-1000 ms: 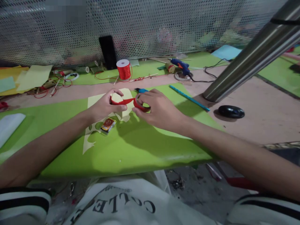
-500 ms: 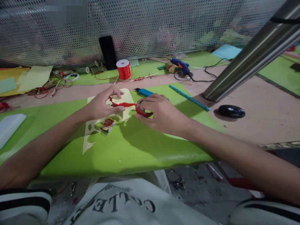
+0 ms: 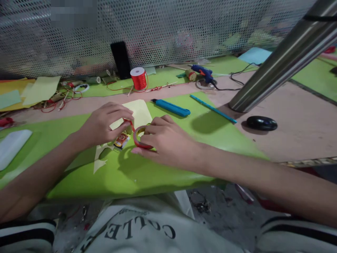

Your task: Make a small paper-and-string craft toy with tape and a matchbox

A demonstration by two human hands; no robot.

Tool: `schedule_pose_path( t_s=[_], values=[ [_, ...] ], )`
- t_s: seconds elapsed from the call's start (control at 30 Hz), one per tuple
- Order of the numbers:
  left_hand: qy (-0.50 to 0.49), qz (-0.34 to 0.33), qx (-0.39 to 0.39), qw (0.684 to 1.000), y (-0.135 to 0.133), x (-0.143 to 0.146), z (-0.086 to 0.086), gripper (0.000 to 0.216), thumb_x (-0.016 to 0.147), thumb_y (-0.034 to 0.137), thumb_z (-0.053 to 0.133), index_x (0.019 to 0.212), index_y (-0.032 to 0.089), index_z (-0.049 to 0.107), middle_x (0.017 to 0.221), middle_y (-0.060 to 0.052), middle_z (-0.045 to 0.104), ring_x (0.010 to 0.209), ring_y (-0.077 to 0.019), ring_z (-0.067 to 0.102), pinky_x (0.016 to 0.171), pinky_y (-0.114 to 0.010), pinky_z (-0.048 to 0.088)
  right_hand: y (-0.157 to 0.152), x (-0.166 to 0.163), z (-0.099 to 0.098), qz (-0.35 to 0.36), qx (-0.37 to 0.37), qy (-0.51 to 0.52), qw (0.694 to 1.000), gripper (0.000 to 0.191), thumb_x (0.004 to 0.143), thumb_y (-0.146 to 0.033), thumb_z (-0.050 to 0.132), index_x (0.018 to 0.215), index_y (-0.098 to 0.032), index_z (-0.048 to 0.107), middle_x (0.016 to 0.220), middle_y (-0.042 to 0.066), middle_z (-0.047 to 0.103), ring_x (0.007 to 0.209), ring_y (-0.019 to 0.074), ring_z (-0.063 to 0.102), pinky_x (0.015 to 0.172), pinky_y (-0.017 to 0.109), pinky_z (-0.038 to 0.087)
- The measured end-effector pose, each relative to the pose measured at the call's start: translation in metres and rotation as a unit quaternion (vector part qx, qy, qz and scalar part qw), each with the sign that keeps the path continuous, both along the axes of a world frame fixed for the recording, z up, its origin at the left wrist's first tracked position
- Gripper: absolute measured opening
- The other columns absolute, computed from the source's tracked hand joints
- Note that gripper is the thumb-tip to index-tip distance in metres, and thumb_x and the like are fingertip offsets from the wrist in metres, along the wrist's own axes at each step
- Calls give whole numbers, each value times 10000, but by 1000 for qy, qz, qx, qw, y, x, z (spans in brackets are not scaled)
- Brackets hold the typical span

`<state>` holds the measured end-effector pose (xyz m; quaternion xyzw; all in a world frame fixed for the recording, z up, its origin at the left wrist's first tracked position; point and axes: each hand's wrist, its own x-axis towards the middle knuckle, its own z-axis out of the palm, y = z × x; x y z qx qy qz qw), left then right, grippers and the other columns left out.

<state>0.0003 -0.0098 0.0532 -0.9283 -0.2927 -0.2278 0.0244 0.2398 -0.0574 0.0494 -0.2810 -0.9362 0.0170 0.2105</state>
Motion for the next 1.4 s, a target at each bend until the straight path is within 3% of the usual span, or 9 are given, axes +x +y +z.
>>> schedule_pose_path(
  t_s=[0.33, 0.7, 0.8, 0.93, 1.17, 1.4],
  values=[
    [-102, -7, 26, 994, 1, -26, -16, 134, 885, 254, 660, 990, 197, 718, 1096, -77, 777, 1090, -208, 716, 984, -363, 569, 11, -13, 0, -10, -9, -17, 1000, 345, 979, -419, 553, 800, -172, 715, 992, 80, 747, 890, 252, 596, 777, 378, 361],
    [-172, 14, -10, 985, 3, -15, -25, 61, 868, 222, 655, 837, 171, 640, 1083, -94, 771, 1061, -210, 725, 940, -359, 598, 30, -2, -1, -28, -51, -12, 998, 338, 967, -400, 563, 741, -188, 697, 934, 94, 717, 929, 263, 578, 857, 404, 390],
    [-193, 32, -51, 979, 2, -15, -27, 63, 868, 224, 660, 895, 171, 642, 1080, -90, 764, 1041, -211, 727, 911, -366, 612, 37, -1, -4, -27, -62, -2, 998, 317, 958, -385, 572, 724, -203, 684, 899, 91, 712, 881, 256, 588, 832, 398, 398],
    [-196, 55, -70, 977, 2, -18, -27, 223, 878, 240, 651, 1091, 180, 628, 1054, -57, 749, 939, -168, 725, 834, -315, 625, 42, -1, -4, -1, -72, -5, 997, 354, 971, -387, 546, 710, -185, 673, 778, 76, 678, 768, 226, 577, 799, 385, 401],
    [-126, 41, -62, 989, 2, -22, -24, 256, 921, 323, 620, 1137, 186, 623, 1182, -97, 721, 1042, -214, 707, 927, -364, 578, 23, -4, 3, 33, -82, 11, 996, 359, 983, -354, 539, 707, -170, 676, 766, 70, 677, 755, 194, 572, 789, 356, 402],
    [-132, 1, -96, 987, 7, -24, -23, 237, 906, 358, 655, 1062, 181, 639, 1200, -113, 728, 1181, -246, 669, 1024, -394, 537, 5, -14, 1, 53, -101, 24, 993, 357, 986, -318, 529, 693, -160, 659, 826, 90, 689, 787, 195, 590, 807, 353, 442]
  ],
)
